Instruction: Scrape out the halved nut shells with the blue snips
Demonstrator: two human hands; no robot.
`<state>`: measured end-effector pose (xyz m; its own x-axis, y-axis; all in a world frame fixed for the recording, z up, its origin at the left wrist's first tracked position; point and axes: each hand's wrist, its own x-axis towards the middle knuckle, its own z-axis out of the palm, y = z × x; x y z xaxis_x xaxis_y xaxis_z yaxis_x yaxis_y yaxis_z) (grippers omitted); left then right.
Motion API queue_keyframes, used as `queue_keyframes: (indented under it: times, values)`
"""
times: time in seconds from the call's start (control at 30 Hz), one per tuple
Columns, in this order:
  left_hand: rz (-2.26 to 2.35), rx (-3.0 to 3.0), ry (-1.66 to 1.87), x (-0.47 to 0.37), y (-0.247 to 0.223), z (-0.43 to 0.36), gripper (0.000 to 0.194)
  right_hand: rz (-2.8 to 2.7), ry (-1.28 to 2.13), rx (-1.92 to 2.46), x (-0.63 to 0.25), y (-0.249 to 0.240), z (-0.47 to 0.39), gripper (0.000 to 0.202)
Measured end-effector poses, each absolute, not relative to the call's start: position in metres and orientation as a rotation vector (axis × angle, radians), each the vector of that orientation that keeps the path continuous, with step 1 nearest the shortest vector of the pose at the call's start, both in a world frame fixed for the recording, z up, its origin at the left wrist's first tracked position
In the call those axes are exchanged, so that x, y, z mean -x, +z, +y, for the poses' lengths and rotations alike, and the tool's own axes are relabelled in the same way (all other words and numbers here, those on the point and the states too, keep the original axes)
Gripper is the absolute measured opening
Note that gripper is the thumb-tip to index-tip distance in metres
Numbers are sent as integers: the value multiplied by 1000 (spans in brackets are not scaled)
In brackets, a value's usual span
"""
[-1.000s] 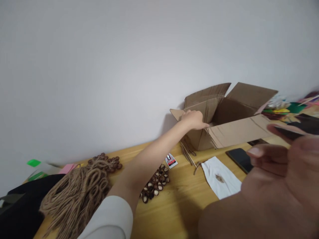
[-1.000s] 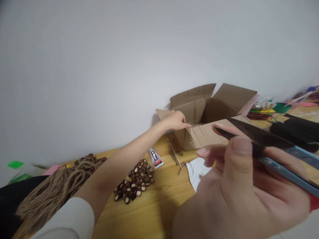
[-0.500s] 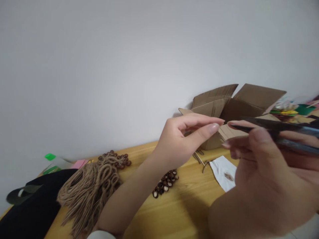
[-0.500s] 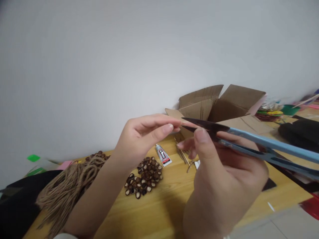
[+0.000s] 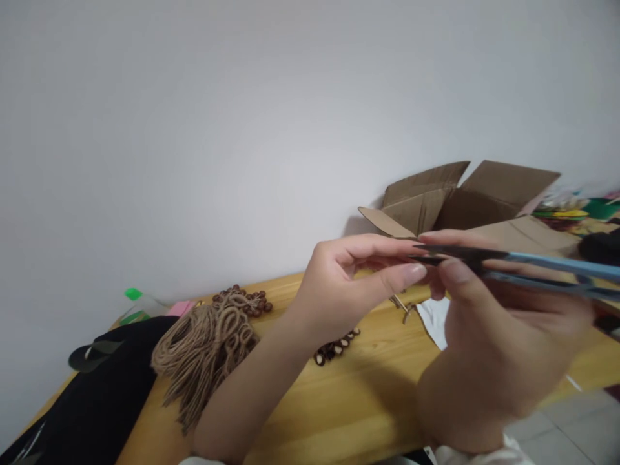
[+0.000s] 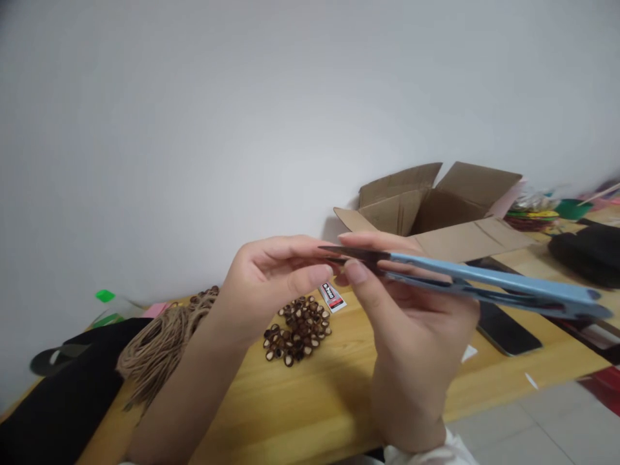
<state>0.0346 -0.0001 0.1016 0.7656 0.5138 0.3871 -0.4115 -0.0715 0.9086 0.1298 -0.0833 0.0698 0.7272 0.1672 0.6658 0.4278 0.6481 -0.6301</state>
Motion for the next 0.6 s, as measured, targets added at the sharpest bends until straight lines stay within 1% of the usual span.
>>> queue_keyframes:
  times: [0.07, 0.23, 0.3, 0.33, 0.43, 0.47, 0.53, 0.6]
  values:
    - [85, -1449, 752, -26, 104, -3, 4, -822, -112, 891, -124, 70, -89, 11]
    - [167, -1501, 744, -8, 100, -8, 3, -850, -23, 933, -106, 67, -105, 8]
    - [224, -1478, 734, -6, 89, -11, 11, -849, 47, 986, -105, 56, -115, 7]
    - [244, -1445, 705, -6, 80, -12, 16, -846, 91, 1021, -107, 47, -120, 7]
    - [341, -1356, 579, -15, 41, -19, 34, -816, 219, 1130, -119, 3, -136, 24]
    - [362, -1360, 542, -20, 25, -22, 38, -780, 268, 1176, -124, -15, -140, 25]
    - [402, -1381, 489, -33, -7, -29, 38, -689, 340, 1241, -132, -51, -147, 27]
    - [452, -1422, 427, -46, -35, -37, 32, -583, 358, 1278, -138, -81, -151, 31]
